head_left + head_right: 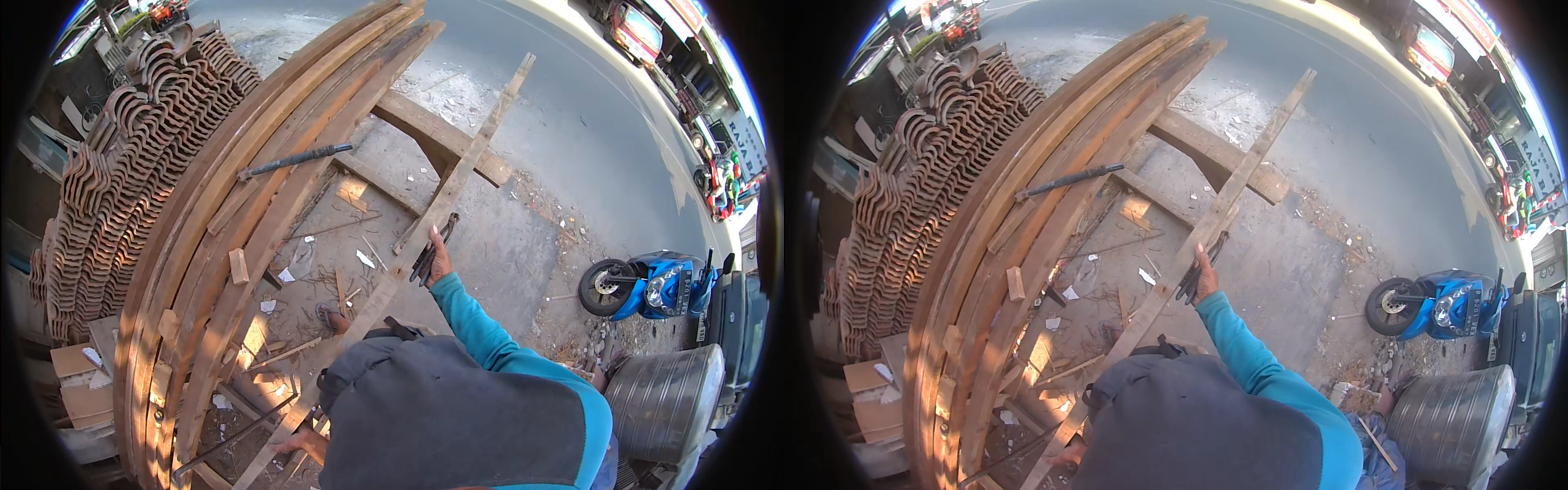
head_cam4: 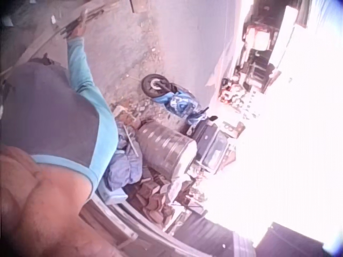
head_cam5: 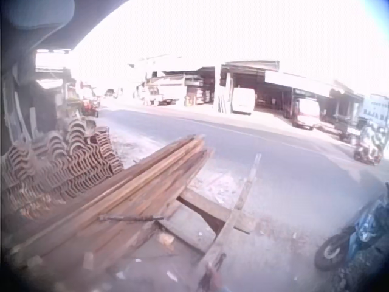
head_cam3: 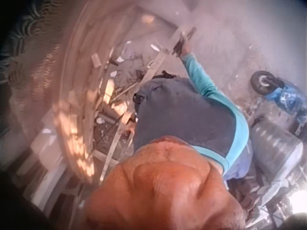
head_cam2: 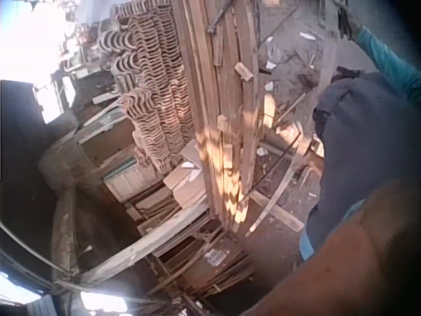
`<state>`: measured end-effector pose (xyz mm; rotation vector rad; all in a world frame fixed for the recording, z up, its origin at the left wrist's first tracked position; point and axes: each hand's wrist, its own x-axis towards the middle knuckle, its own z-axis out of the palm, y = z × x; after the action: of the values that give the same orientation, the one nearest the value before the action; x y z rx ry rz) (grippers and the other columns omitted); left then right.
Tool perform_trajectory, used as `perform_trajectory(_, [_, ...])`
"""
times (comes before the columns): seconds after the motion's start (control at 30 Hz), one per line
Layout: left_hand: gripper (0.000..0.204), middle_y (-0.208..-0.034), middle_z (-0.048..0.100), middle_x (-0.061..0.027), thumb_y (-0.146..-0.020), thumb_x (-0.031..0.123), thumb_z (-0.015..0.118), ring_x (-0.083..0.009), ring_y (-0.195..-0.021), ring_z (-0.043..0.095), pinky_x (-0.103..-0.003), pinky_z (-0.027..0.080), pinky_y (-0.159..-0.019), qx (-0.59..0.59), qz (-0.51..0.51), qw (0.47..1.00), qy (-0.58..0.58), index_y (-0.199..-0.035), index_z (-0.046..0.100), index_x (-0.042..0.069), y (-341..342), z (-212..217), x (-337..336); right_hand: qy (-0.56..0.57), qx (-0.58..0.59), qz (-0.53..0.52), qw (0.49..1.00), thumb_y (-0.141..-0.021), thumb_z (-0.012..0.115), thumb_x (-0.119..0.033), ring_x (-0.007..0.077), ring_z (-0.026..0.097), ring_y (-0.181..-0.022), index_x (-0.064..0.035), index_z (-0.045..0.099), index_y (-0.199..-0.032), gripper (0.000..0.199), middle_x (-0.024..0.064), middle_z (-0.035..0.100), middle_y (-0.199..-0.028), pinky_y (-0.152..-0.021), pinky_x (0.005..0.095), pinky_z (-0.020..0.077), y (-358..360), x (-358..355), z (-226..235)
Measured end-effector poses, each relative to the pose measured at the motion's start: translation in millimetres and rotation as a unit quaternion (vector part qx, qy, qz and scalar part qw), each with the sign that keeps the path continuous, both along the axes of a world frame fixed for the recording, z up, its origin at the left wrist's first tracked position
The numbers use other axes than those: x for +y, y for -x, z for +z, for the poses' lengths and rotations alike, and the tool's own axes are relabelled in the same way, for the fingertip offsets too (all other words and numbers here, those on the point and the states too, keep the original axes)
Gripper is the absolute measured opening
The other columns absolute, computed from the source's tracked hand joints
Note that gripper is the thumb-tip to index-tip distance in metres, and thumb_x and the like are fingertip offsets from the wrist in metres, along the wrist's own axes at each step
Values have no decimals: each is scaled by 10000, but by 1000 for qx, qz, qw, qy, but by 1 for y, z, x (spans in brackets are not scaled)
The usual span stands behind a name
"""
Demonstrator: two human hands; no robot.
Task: The person removes nails from wooden planks using pincers and a claw hammer.
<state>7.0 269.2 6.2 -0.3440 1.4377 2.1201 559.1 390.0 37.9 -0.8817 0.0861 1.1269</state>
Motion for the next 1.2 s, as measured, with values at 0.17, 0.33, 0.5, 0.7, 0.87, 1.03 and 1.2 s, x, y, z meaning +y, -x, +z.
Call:
perform_trajectory(0.17, [721, -952, 577, -118, -896, 746, 428, -277, -884, 592, -420, 511, -800, -30, -10, 998, -58, -1119, 525, 67, 0, -11, -7, -2, -14, -31, 999, -873, 702, -509, 279, 678, -990, -19, 562, -1272, 647, 128, 676, -1117, -892, 432, 559, 20, -1, 16])
perform_trajectory(0.33, [723, -906, 578, -109, -885, 755, 445, -264, -858, 592, -400, 516, -778, -73, -12, 992, -103, -1067, 550, 63, -10, -26, -17, 48, -33, -13, 998, -897, 653, -525, 317, 651, -1104, 1, 523, -1322, 689, 167, 644, -1228, -973, 453, 531, 16, -14, -9])
perform_trajectory(0.5, [880, -1029, 543, -115, -833, 811, 486, -248, -967, 568, -400, 506, -897, -60, -3, 993, -104, -1239, 510, 31, -4, -41, -26, 35, -19, 3, 999, -912, 617, -542, 331, 637, -1142, 7, 491, -1361, 720, 179, 615, -1286, -1002, 461, 513, 17, -14, -22])
perform_trajectory(0.7, [1073, -1430, 426, -210, -797, 886, 398, -361, -1290, 472, -521, 436, -1054, -13, 27, 988, -150, -1494, 312, 76, 55, -41, -44, -10, 27, -6, 1000, -917, 613, -549, 316, 647, -1106, -12, 491, -1364, 709, 163, 624, -1263, -982, 446, 527, 17, -6, -35])
perform_trajectory(0.87, [891, -1429, 417, -181, -879, 726, 501, -320, -1223, 509, -478, 496, -949, 25, -5, 994, -105, -1494, 325, 107, 118, -31, -54, 32, -17, -16, 999, -867, 678, -558, 307, 699, -906, -51, 618, -1197, 607, 146, 703, -1046, -797, 471, 590, 14, -8, -42])
perform_trajectory(1.03, [612, -1070, 583, -100, -910, 617, 548, -240, -882, 610, -387, 539, -724, 142, 80, 982, 99, -1282, 489, 134, 117, -54, -19, -4, 13, -44, 999, -903, 679, -427, 306, 685, -1021, 3, 536, -1293, 598, 157, 672, -1153, -909, 436, 570, 6, -15, -14])
perform_trajectory(1.2, [592, -993, 567, -94, -922, 617, 512, -227, -812, 588, -375, 525, -684, 95, 21, 992, 84, -1262, 486, 133, 44, -15, 21, 136, -73, -77, 985, -802, 782, -470, 254, 716, -863, -7, 639, -1108, 574, 117, 717, -965, -831, 415, 598, -46, -5, -36])
